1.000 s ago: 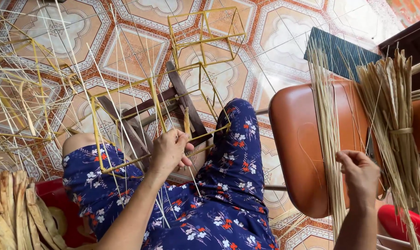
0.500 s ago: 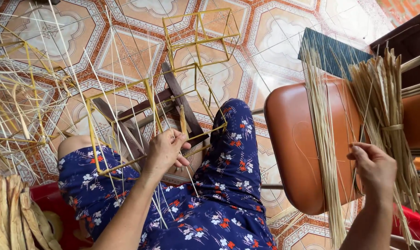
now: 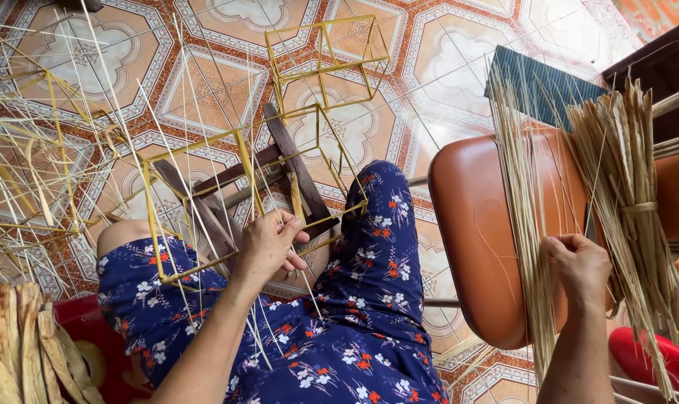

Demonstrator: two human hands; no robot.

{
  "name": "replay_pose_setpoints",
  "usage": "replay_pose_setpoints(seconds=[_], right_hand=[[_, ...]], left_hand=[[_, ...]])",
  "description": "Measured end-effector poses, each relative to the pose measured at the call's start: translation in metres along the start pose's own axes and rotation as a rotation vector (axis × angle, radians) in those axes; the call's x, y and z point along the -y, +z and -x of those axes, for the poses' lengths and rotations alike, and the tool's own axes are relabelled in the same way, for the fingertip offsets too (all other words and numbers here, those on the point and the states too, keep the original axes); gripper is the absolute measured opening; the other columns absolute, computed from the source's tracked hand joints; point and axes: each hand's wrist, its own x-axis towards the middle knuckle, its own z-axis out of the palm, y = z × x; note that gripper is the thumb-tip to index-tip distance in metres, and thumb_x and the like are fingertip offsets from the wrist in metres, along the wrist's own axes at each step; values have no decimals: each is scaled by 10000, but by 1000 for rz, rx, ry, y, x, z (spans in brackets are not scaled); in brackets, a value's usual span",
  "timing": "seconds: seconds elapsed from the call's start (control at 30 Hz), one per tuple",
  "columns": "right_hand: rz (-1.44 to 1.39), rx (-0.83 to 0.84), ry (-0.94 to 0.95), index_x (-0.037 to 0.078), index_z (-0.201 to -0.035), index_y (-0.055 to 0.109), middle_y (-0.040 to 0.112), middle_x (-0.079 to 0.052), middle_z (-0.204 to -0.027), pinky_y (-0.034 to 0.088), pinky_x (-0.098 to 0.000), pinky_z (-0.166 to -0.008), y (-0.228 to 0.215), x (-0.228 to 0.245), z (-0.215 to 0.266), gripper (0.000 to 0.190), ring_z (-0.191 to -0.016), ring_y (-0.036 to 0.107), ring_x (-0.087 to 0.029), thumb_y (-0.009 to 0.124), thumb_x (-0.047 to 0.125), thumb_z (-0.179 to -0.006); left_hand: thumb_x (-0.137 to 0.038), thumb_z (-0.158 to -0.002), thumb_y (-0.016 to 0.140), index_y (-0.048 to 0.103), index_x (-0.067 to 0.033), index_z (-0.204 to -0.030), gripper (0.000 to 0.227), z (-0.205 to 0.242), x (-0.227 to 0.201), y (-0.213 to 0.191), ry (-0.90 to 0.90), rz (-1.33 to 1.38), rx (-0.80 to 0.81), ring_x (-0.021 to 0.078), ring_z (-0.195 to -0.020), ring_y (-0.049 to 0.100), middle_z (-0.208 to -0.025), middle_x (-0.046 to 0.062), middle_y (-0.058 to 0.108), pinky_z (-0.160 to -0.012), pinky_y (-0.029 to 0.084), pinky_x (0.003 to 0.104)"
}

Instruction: Assembling and weaving thin bamboo strips into a cubic frame structure for lanterns or handicrafts.

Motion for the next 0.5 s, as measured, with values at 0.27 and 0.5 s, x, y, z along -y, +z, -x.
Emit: replay_pose_setpoints(seconds=[0.27,0.5], right_hand=[[-245,50,68,29,-1103,764,722,-77,-945,494,-304,-686,-40,7,10,194,-775,600,-107,753,192,-999],[-559,-23,-262,-2,-1228,613,702,-55,-1023,526,-236,-726,-99,23,28,159,-833,608,-83,610,119,-1124]], left_hand=[[-263,-1022,557,641,-13,-1039,264,2,-4,1,-15,-36,-2,178,-509,740,-890,105,791,-356,538,253],[-261,-1023,551,638,-12,-1039,264,3,-5,0,-21,-39,-7,176,-507,737,-896,106,790,-356,541,250]])
